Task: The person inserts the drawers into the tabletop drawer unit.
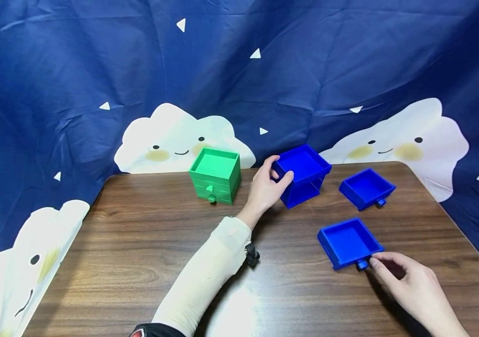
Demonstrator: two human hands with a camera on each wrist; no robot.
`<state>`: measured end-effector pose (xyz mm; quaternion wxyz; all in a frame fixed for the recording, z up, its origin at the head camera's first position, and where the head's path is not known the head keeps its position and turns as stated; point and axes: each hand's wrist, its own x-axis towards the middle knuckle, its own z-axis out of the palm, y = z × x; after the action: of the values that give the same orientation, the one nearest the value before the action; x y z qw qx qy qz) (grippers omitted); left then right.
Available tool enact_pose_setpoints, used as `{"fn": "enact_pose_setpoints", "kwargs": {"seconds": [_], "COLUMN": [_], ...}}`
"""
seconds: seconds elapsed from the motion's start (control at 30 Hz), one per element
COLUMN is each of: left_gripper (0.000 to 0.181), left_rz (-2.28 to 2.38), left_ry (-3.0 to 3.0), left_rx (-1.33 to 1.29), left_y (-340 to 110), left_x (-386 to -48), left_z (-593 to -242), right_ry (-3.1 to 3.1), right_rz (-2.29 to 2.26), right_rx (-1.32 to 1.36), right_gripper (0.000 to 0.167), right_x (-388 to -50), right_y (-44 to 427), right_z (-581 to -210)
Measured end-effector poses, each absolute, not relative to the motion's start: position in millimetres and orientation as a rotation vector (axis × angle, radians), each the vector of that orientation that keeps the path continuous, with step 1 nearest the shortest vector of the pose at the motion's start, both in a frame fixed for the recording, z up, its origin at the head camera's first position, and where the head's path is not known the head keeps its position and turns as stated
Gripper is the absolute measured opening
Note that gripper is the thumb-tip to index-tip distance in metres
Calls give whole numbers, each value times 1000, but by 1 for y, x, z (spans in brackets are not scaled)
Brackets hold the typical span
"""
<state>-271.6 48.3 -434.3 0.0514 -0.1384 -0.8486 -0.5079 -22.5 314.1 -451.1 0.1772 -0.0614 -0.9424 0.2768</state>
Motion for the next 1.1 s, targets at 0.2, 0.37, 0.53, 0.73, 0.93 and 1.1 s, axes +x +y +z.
{"fn": "enact_pose_setpoints", "kwargs": {"seconds": [0.2,0.37,0.53,0.73,0.93,1.1], "left_gripper": [59,59,59,59,59,59], "left_rz": [-1542,-1544,-1550,-1543,-1548,-1538], "left_ry": [-2583,-2582,-2585,-2589,-2572,-2573], "left_rx": [-432,-430,-420,-420,-432,-439], "left_y": [48,47,48,49,49,48], "left_x": [-271,-271,-270,-270,-270,-270], "left_z": [-435,-436,-435,-436,-435,-434], "right_ry": [-2758,-2813,-2878,-2929,-2939,-2885], "right_rz": [770,748,749,764,756,746], "right_rx": [-198,-170,-196,-214,-225,-173], "right_gripper": [11,14,21,26,27,14], "right_x": [-23,-26,-30,-33,-37,-39], "right_y": [315,314,312,310,308,307], "right_z": [-452,-454,-454,-454,-454,-458]}}
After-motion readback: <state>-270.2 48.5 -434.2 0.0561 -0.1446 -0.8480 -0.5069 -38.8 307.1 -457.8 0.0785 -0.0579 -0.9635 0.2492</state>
